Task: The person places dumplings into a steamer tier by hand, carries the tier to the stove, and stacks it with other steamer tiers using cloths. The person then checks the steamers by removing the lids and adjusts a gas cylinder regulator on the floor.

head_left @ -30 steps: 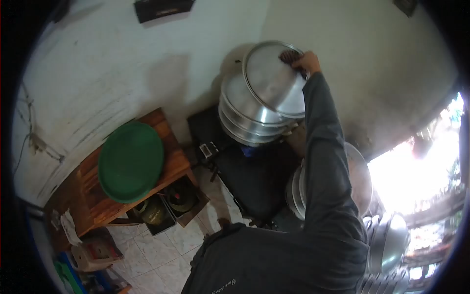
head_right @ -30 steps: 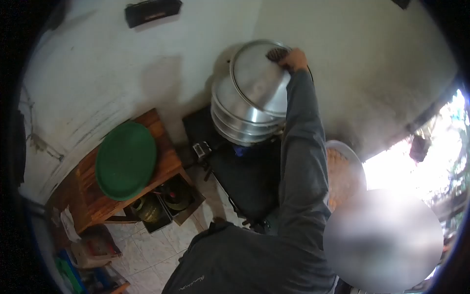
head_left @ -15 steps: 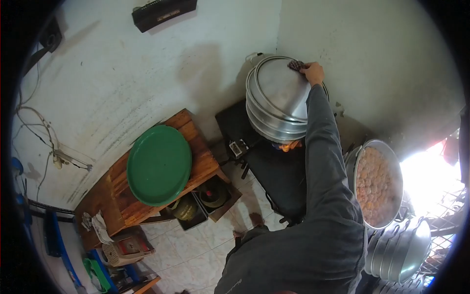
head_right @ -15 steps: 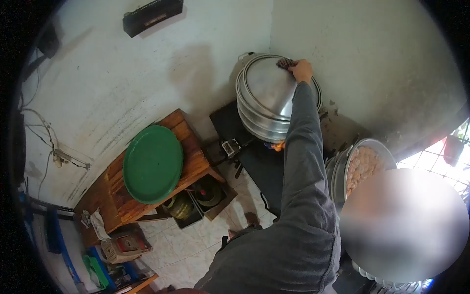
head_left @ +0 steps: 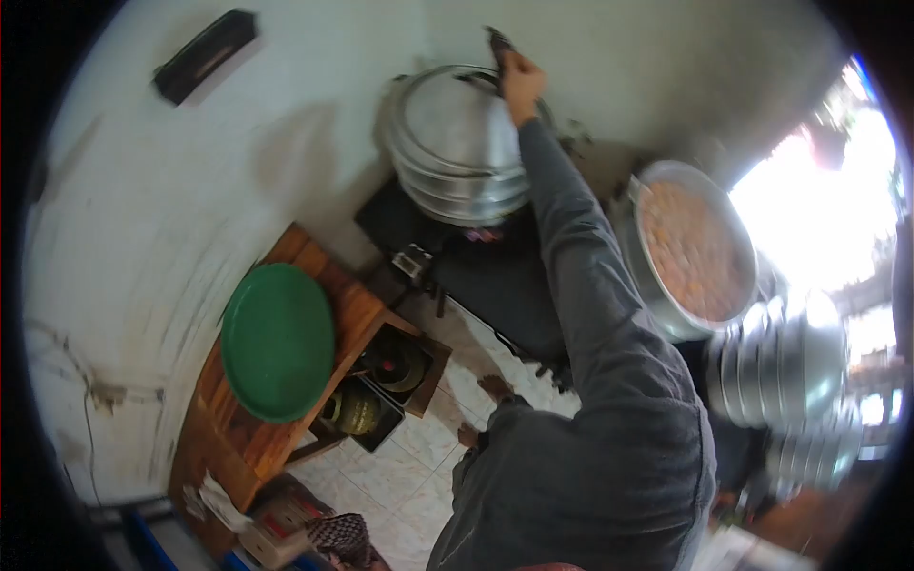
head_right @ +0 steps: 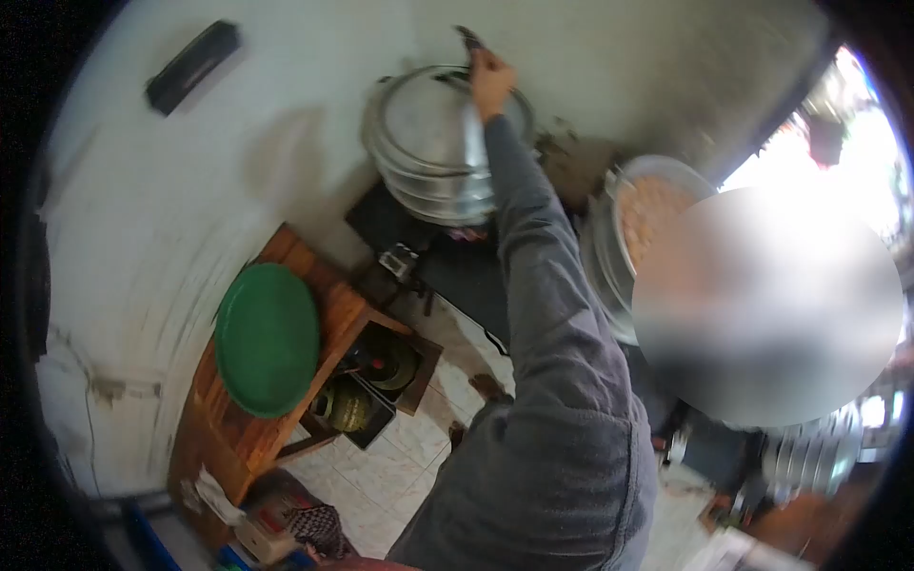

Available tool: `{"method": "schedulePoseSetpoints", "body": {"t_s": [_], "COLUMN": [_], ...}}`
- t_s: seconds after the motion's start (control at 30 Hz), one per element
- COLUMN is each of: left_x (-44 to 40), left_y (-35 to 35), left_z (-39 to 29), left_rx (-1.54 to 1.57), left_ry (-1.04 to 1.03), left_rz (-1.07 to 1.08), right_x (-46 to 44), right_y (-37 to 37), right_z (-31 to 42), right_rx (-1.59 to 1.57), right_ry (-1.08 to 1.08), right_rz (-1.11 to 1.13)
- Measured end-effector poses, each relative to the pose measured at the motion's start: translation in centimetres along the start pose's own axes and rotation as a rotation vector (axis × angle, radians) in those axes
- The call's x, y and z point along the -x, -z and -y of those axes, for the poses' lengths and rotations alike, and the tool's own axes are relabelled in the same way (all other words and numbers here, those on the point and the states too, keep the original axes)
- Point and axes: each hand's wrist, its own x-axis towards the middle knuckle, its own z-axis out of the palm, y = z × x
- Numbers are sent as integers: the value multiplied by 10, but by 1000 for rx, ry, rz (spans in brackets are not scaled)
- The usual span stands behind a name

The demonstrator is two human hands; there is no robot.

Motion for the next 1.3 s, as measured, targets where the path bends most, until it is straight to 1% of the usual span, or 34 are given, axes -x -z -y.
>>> {"method": "schedulePoseSetpoints", "body": {"t_s": [0.03, 0.07, 0.1, 0.13, 0.17, 0.2, 0.23, 0.27, 0.3, 0.33, 0.37, 0.43, 0.5, 0.57, 0.63, 0.7, 0.77, 0.83, 0.87, 0.9, 0.93, 0.97, 1.0, 1.03, 1.07, 1.1, 1.13, 1.17, 1.2, 1.23, 1.27, 1.3], "left_x": [-10, -20, -36, -52, -60, -54, -50, -52, -58, -62, -65, -59, -43, -14, -6, 28, 59, 76, 84, 95, 102, 103, 100, 94, 113, 114, 116, 117, 138, 141, 143, 142], "left_y": [4, 8, 9, 10, -9, -51, -87, -112, -138, -162, -182, -233, -279, -326, -370, -417, -462, -506, -525, -545, -563, -582, -594, -602, -608, -614, -622, -625, -626, -628, -631, -635], "left_z": [-7, -13, -20, -23, -27, -28, -24, -14, -3, 9, 23, 56, 101, 143, 208, 259, 310, 362, 379, 395, 407, 424, 440, 453, 443, 444, 446, 445, 422, 414, 409, 408], "left_rx": [12, 28, 89, 159, 157, 115, 76, -42, -163, -264, -366, -477, -491, -522, -503, -537, -521, -470, -457, -503, -561, -556, -479, -400, -527, -521, -466, -407, -404, -390, -382, -369], "left_ry": [8, 26, 50, 81, 206, 368, 529, 567, 604, 615, 626, 642, 604, 636, 731, 745, 637, 572, 555, 497, 436, 417, 444, 471, 408, 400, 505, 609, 615, 605, 682, 759], "left_rz": [69, 142, 263, 379, 419, 401, 380, 471, 572, 617, 665, 841, 977, 1112, 1192, 1149, 1113, 1078, 1054, 1036, 1019, 1007, 1057, 1104, 1107, 1082, 1152, 1220, 1215, 1195, 1184, 1176], "right_x": [14, 32, 57, 90, 127, 173, 223, 272, 316, 357, 393, 434, 433, 419, 389, 351, 312, 268, 248, 226, 211, 196, 180, 162, 142, 130, 130, 132, 130, 123, 119, 113], "right_y": [10, 22, 34, 58, 83, 118, 151, 189, 227, 270, 312, 398, 472, 545, 592, 630, 664, 690, 701, 712, 725, 740, 744, 746, 738, 732, 742, 760, 766, 771, 785, 783], "right_z": [10, 23, 39, 55, 59, 83, 97, 124, 143, 148, 161, 178, 204, 201, 197, 182, 143, 99, 75, 51, 29, 8, -1, -11, -1, 8, 3, -8, -1, 5, -12, -13], "right_rx": [-108, -169, -320, -367, -623, -785, -920, -1074, -1045, -1005, -1054, -945, -874, -894, -849, -935, -926, -920, -889, -860, -872, -890, -903, -694, -727, -754, -668, -607, -464, -318, -274, -139], "right_ry": [-79, 15, 0, -197, -411, -659, -735, -988, -1152, -1280, -1381, -1357, -1042, -842, -553, -458, -407, -339, -294, -243, -264, -181, -102, -253, -342, -436, -470, -589, -685, -766, -791, -763], "right_rz": [-2, -32, -67, -39, 45, 101, 215, 269, 200, 176, 78, -176, -329, -433, -534, -601, -662, -785, -792, -795, -784, -625, -469, -689, -715, -739, -567, -434, -383, -328, -267, -238]}}
